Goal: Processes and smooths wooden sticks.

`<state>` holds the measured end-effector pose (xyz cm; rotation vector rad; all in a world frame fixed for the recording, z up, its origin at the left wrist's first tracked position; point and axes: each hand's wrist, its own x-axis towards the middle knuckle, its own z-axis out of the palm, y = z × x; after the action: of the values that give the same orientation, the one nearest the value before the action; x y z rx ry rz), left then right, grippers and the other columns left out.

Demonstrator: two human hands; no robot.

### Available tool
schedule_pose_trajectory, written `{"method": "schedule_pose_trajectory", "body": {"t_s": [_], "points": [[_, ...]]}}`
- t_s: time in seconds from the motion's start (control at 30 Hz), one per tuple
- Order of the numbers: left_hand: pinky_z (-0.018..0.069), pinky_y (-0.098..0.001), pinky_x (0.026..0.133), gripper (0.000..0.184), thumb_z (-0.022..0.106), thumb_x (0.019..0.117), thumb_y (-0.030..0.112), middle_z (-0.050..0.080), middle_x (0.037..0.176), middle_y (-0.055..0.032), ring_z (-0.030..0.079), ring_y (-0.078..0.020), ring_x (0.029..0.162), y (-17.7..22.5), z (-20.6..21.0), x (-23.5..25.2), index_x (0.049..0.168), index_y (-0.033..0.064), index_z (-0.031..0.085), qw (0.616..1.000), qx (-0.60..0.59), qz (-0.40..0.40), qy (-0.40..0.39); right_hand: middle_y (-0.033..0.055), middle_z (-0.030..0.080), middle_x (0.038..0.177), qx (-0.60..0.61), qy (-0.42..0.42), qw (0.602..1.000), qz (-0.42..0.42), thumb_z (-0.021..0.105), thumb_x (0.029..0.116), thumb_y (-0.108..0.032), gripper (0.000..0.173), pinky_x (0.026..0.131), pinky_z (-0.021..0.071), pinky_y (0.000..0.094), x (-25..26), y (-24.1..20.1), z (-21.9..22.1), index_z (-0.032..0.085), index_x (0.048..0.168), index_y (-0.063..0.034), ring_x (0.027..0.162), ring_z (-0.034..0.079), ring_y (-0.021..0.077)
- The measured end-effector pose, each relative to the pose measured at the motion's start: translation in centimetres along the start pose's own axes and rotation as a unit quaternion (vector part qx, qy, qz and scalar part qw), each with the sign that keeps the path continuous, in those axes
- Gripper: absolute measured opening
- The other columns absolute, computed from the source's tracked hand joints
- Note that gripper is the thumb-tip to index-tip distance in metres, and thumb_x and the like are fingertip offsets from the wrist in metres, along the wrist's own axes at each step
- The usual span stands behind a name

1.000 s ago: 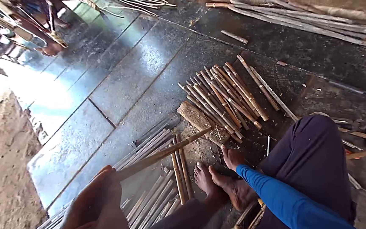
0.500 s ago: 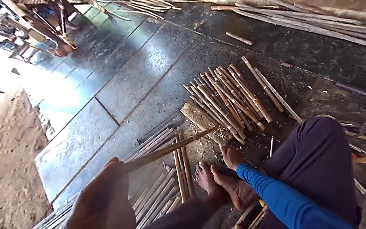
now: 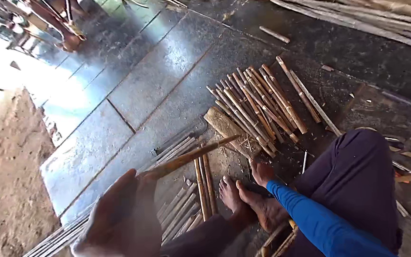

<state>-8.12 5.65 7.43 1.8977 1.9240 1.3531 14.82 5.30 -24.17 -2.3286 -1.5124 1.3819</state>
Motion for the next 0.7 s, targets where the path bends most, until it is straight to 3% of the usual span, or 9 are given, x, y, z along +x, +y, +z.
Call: {"method": "schedule_pose_trajectory", "body": {"t_s": [0.17, 0.3, 0.4, 0.5, 0.57, 0.6, 0.7], "points": [[0.0636, -0.0241, 0.070, 0.028, 0.077, 0.0910, 0.014, 0.075, 0.091, -0.0045, 0.073, -0.0057, 0.076, -0.1, 0.1, 0.0, 0.111, -0.0051, 0.071, 1.000, 0.014, -0.009, 0.000, 0.0188, 0.073, 0.100, 0.004, 0.000, 1.000, -0.006, 0.011, 0.1045, -0.067, 0.086, 0.085, 0.0560, 0.0588, -0.7, -1.0, -0.5, 0.070, 0.097, -0.0039, 0.103, 0.071, 0.0360], [0.0646, -0.0257, 0.071, 0.027, 0.078, 0.0912, 0.017, 0.075, 0.089, -0.0037, 0.074, -0.0063, 0.076, 0.1, 0.6, 0.6, 0.107, -0.0036, 0.071, 1.000, 0.022, 0.008, 0.007, 0.0181, 0.073, 0.105, 0.005, 0.007, 1.000, 0.014, 0.010, 0.1054, -0.064, 0.085, 0.090, 0.0554, 0.0569, 0.1, -0.6, 0.0, 0.070, 0.103, -0.0049, 0.108, 0.071, 0.0342], [0.0663, -0.0305, 0.070, 0.028, 0.078, 0.0914, 0.020, 0.075, 0.087, -0.0042, 0.075, -0.0099, 0.076, 0.2, 0.5, 0.0, 0.105, -0.0023, 0.070, 0.999, 0.037, -0.008, -0.005, 0.0175, 0.073, 0.098, 0.003, 0.012, 1.000, -0.003, 0.010, 0.1045, -0.066, 0.085, 0.084, 0.0565, 0.0588, -0.6, -0.7, 0.3, 0.070, 0.100, -0.0060, 0.101, 0.072, 0.0354], [0.0653, -0.0276, 0.068, 0.029, 0.078, 0.0914, 0.024, 0.075, 0.086, -0.0032, 0.074, -0.0077, 0.074, 0.2, 0.6, 0.6, 0.105, -0.0003, 0.071, 0.999, 0.048, -0.007, 0.002, 0.0185, 0.073, 0.108, 0.020, -0.008, 0.999, 0.026, 0.010, 0.1062, -0.063, 0.084, 0.091, 0.0547, 0.0579, 0.2, -0.4, -0.1, 0.071, 0.108, -0.0049, 0.109, 0.070, 0.0351], [0.0640, -0.0262, 0.071, 0.031, 0.078, 0.0913, 0.025, 0.075, 0.088, -0.0042, 0.073, -0.0061, 0.076, 0.3, 0.5, 0.6, 0.106, -0.0015, 0.072, 0.998, 0.062, 0.000, 0.004, 0.0203, 0.072, 0.109, 0.043, -0.019, 0.999, -0.016, 0.011, 0.1067, -0.062, 0.084, 0.092, 0.0538, 0.0599, -1.1, -2.6, -2.2, 0.071, 0.110, -0.0035, 0.110, 0.069, 0.0368], [0.0636, -0.0271, 0.073, 0.032, 0.078, 0.0917, 0.024, 0.075, 0.090, -0.0052, 0.073, -0.0065, 0.078, 0.5, 0.4, 0.3, 0.108, -0.0026, 0.071, 0.998, 0.066, 0.002, -0.002, 0.0200, 0.072, 0.103, 0.047, -0.014, 0.997, -0.056, 0.012, 0.1070, -0.062, 0.082, 0.088, 0.0546, 0.0609, -2.7, -3.6, -3.4, 0.071, 0.107, -0.0042, 0.104, 0.070, 0.0371], [0.0645, -0.0280, 0.077, 0.033, 0.078, 0.0921, 0.023, 0.076, 0.094, -0.0048, 0.074, -0.0066, 0.083, 0.7, 0.7, 0.4, 0.112, -0.0023, 0.071, 0.998, 0.055, -0.004, -0.008, 0.0060, 0.064, 0.075, 0.053, 0.059, 0.971, -0.226, 0.014, 0.1046, -0.067, 0.072, 0.066, 0.0559, 0.0521, -8.5, -5.5, -7.0, 0.064, 0.100, -0.0158, 0.075, 0.069, 0.0259]]}}
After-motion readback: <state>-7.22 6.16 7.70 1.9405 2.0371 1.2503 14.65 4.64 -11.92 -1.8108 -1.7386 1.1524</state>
